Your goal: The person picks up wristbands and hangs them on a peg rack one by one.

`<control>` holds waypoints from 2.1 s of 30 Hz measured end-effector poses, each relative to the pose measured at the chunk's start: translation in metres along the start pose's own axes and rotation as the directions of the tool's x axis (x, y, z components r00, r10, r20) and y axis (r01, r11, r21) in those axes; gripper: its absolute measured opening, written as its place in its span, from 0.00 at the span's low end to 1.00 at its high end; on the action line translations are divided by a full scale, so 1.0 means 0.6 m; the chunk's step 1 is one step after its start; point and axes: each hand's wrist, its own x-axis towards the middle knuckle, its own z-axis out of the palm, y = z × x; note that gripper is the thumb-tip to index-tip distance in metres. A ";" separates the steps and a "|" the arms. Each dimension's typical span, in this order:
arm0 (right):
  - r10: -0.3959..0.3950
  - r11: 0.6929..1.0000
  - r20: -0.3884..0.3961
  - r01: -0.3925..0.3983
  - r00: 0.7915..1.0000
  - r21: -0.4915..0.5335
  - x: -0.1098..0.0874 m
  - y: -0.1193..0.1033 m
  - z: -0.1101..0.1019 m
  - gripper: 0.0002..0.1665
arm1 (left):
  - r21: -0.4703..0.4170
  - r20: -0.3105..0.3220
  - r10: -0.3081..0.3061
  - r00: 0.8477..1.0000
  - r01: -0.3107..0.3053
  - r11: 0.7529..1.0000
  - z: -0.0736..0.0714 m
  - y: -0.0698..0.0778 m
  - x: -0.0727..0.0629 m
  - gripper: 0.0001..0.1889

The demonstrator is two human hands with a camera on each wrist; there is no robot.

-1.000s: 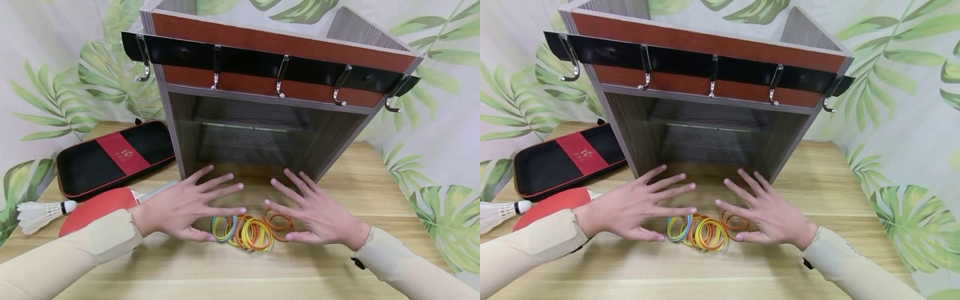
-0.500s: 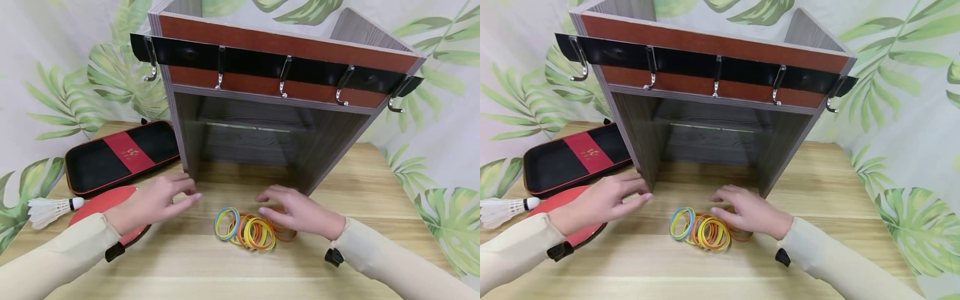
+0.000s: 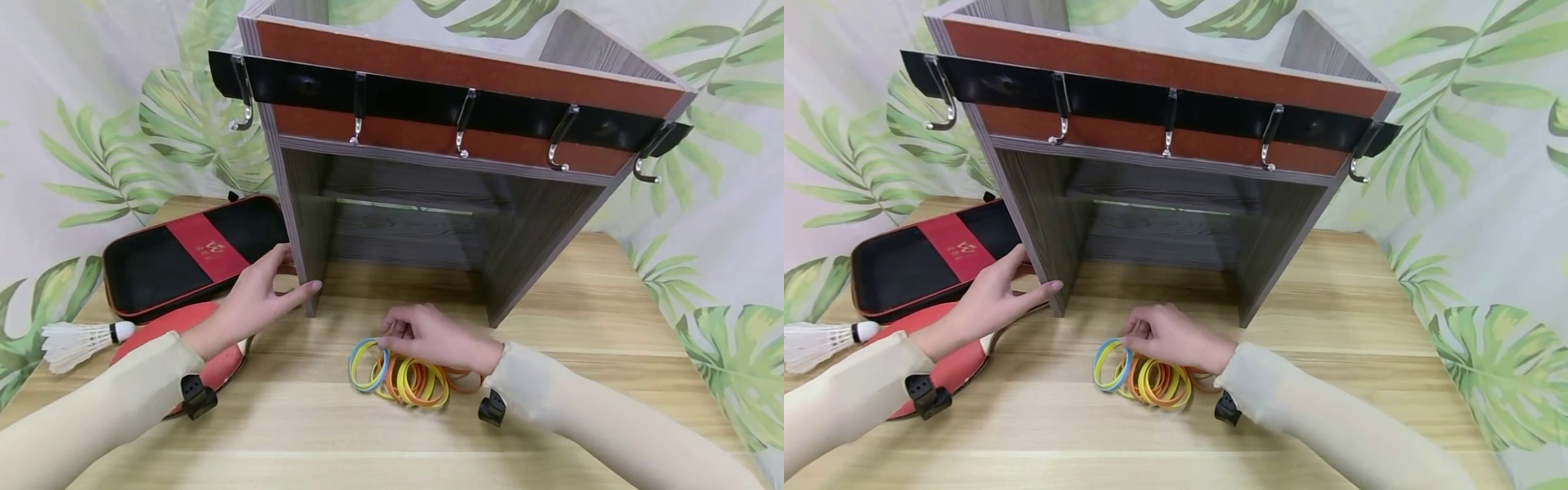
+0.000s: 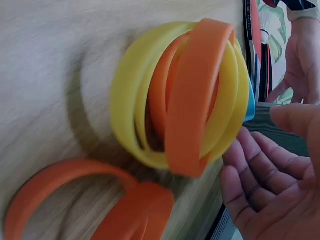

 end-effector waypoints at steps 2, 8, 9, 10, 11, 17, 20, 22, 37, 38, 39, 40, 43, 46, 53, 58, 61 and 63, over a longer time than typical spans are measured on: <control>0.013 1.000 0.015 -0.013 1.000 -0.003 0.007 -0.004 0.004 0.09 | -0.040 0.017 0.000 1.000 0.001 0.999 0.002 -0.001 0.004 0.29; 0.062 0.997 0.046 -0.059 0.997 -0.051 0.020 -0.012 0.012 0.07 | -0.099 0.035 0.007 0.999 -0.004 0.995 0.009 -0.007 0.009 0.33; 0.069 0.996 0.050 -0.066 0.996 -0.055 0.022 -0.012 0.013 0.07 | -0.103 0.039 0.002 0.999 0.002 0.995 0.009 -0.008 0.010 0.34; 0.075 0.996 0.053 -0.072 0.996 -0.058 0.023 -0.013 0.014 0.07 | -0.107 0.041 -0.004 0.999 0.009 0.994 0.010 -0.008 0.010 0.35; 0.080 0.995 0.055 -0.077 0.995 -0.059 0.024 -0.014 0.015 0.06 | -0.111 0.043 -0.010 0.999 0.015 0.994 0.010 -0.009 0.011 0.35; 0.105 0.993 0.060 -0.101 0.993 -0.060 0.028 -0.017 0.014 0.08 | -0.125 0.057 -0.032 0.998 0.039 0.991 0.009 -0.010 0.014 0.37; 0.102 0.993 0.062 -0.098 0.993 -0.065 0.027 -0.019 0.012 0.07 | -0.129 0.060 -0.027 0.998 0.035 0.991 0.010 -0.011 0.016 0.36; 0.091 0.994 0.063 -0.086 0.994 -0.069 0.025 -0.021 0.010 0.06 | -0.129 0.060 -0.025 0.998 0.033 0.991 0.010 -0.011 0.018 0.36; 0.013 0.976 0.155 -0.046 0.988 0.212 0.018 -0.028 0.000 0.05 | -0.126 0.074 -0.037 0.997 0.046 0.991 0.008 -0.010 0.020 0.35; 0.007 0.965 0.167 -0.050 0.986 0.256 0.017 -0.027 -0.001 0.06 | -0.131 0.075 -0.036 0.997 0.045 0.990 0.008 -0.010 0.019 0.35; 0.003 0.952 0.178 -0.057 0.984 0.300 0.016 -0.028 -0.003 0.07 | -0.135 0.075 -0.033 0.997 0.043 0.990 0.008 -0.011 0.019 0.36; -0.003 0.938 0.185 -0.062 0.983 0.342 0.016 -0.028 -0.004 0.07 | -0.138 0.075 -0.032 0.997 0.042 0.990 0.009 -0.012 0.018 0.36; -0.013 0.898 0.177 -0.066 0.984 0.434 0.018 -0.032 -0.007 0.09 | -0.145 0.070 -0.030 0.997 0.040 0.989 0.011 -0.015 0.016 0.35; -0.020 0.860 0.133 -0.050 0.991 0.508 0.020 -0.042 -0.010 0.10 | -0.142 0.062 -0.033 0.998 0.042 0.989 0.014 -0.018 0.015 0.35; -0.084 0.749 -0.059 0.102 0.995 0.654 0.031 -0.090 -0.026 0.11 | -0.139 0.033 0.008 0.999 -0.003 0.990 0.014 -0.023 0.015 0.35; -0.125 0.659 -0.202 0.234 0.971 0.715 0.041 -0.136 -0.042 0.10 | -0.132 -0.017 0.082 0.996 -0.084 0.988 0.017 -0.028 0.014 0.31; -0.131 0.595 -0.279 0.300 0.951 0.745 0.050 -0.167 -0.048 0.10 | -0.145 -0.029 0.089 0.996 -0.093 0.985 0.020 -0.026 0.013 0.28; -0.137 0.540 -0.329 0.349 0.934 0.766 0.058 -0.187 -0.052 0.10 | -0.168 -0.020 0.090 0.996 -0.092 0.982 0.021 -0.022 0.013 0.31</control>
